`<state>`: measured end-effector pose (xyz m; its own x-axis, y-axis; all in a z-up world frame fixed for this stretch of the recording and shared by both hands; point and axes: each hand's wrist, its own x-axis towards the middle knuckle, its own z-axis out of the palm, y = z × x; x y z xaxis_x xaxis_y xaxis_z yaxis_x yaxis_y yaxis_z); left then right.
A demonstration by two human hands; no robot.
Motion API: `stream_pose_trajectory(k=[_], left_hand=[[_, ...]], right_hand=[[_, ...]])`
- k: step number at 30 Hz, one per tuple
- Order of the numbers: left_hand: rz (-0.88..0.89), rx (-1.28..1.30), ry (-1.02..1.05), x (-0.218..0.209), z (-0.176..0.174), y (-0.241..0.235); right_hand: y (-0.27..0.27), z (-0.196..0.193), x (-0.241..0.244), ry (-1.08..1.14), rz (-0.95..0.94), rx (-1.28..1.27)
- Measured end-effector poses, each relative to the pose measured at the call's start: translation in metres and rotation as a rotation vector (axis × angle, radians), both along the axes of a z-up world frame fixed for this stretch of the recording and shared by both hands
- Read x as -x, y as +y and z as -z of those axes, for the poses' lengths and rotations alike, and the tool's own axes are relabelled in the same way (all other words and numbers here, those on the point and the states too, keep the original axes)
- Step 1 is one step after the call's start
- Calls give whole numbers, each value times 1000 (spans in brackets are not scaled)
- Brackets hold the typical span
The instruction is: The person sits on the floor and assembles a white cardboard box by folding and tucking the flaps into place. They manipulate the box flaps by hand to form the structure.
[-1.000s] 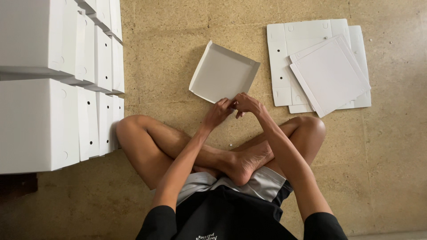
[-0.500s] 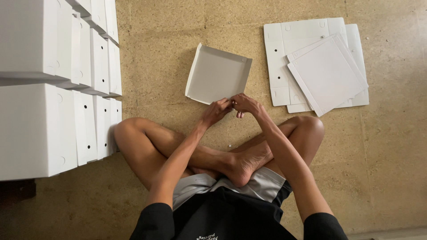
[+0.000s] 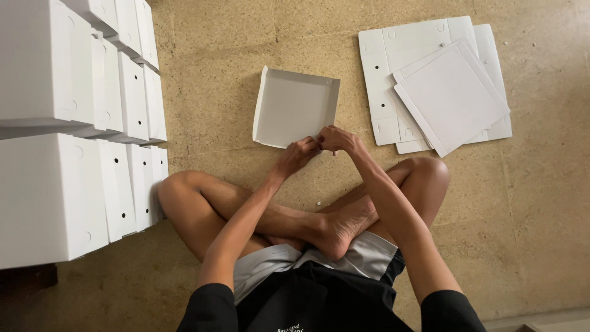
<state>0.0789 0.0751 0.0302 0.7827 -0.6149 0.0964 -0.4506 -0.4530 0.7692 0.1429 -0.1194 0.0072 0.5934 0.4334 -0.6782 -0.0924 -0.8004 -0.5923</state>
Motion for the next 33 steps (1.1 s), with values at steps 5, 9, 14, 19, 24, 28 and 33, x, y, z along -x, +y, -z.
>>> stream_pose_trajectory(k=[5, 9, 14, 19, 24, 28, 33], left_hand=[[-57, -11, -30, -1, 31, -4], [-60, 76, 38, 1, 22, -4], [-39, -9, -156, 9, 7, -4], [-113, 87, -111, 11, 17, -4], [-109, 55, -159, 13, 17, -7], [-115, 74, -209, 12, 31, -10], [-181, -56, -143, 7, 40, -13]], right_hand=[[10, 15, -4, -261, -111, 165], [13, 17, -7, -269, -150, 245], [5, 14, -9, -211, -92, 182], [3, -13, 0, -171, -5, 85], [3, -6, 6, -209, 12, 110], [2, 13, 2, -248, -19, 154], [3, 16, -2, -244, -74, 189]])
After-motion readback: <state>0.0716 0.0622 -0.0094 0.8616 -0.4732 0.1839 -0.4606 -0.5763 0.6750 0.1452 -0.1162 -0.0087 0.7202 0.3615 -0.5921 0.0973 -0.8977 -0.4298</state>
